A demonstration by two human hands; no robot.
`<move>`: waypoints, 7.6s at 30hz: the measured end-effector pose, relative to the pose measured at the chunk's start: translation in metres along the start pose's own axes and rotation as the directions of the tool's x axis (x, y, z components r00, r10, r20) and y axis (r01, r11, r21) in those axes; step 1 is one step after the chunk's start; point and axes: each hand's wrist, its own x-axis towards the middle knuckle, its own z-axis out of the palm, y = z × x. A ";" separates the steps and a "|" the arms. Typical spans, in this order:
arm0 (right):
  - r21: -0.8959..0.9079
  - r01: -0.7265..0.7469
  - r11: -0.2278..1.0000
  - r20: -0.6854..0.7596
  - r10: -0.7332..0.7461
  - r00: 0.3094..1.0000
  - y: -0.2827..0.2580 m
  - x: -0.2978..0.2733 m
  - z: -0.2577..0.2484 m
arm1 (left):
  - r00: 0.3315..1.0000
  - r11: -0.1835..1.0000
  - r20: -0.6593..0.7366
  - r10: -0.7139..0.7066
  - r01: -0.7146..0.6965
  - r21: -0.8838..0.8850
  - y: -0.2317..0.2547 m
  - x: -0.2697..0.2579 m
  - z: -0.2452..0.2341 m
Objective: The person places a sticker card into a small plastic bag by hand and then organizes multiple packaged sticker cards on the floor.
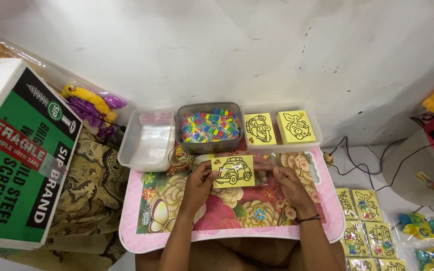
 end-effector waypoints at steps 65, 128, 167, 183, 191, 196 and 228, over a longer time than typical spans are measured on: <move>0.079 0.049 0.996 -0.007 -0.049 0.999 0.063 0.008 -0.044 | 0.999 0.999 -0.018 0.039 -0.039 -0.033 0.006 0.000 0.002; -0.883 0.429 0.188 0.466 0.256 0.847 0.050 0.152 0.114 | 0.993 0.991 -0.053 -0.108 0.103 -0.089 0.009 0.005 -0.003; -0.976 0.178 0.129 0.220 0.553 0.804 -0.010 0.156 0.081 | 0.994 0.990 -0.055 -0.098 0.092 -0.103 0.023 0.001 -0.001; -0.882 0.189 0.432 0.328 0.274 0.904 -0.037 0.139 0.071 | 0.993 0.995 -0.080 -0.086 0.082 -0.059 0.019 0.002 -0.001; -0.578 -0.011 0.816 0.281 0.212 0.936 -0.041 0.118 0.033 | 0.998 0.998 -0.033 -0.058 0.057 -0.024 0.021 0.002 -0.004; -0.422 -0.013 0.907 0.249 0.129 0.960 -0.022 0.101 0.000 | 0.998 0.998 -0.025 -0.061 0.061 -0.031 0.007 0.005 -0.004; -0.907 0.125 0.402 0.033 -0.228 0.973 0.086 0.019 -0.077 | 0.995 0.994 -0.068 0.075 -0.080 -0.076 0.038 -0.005 0.007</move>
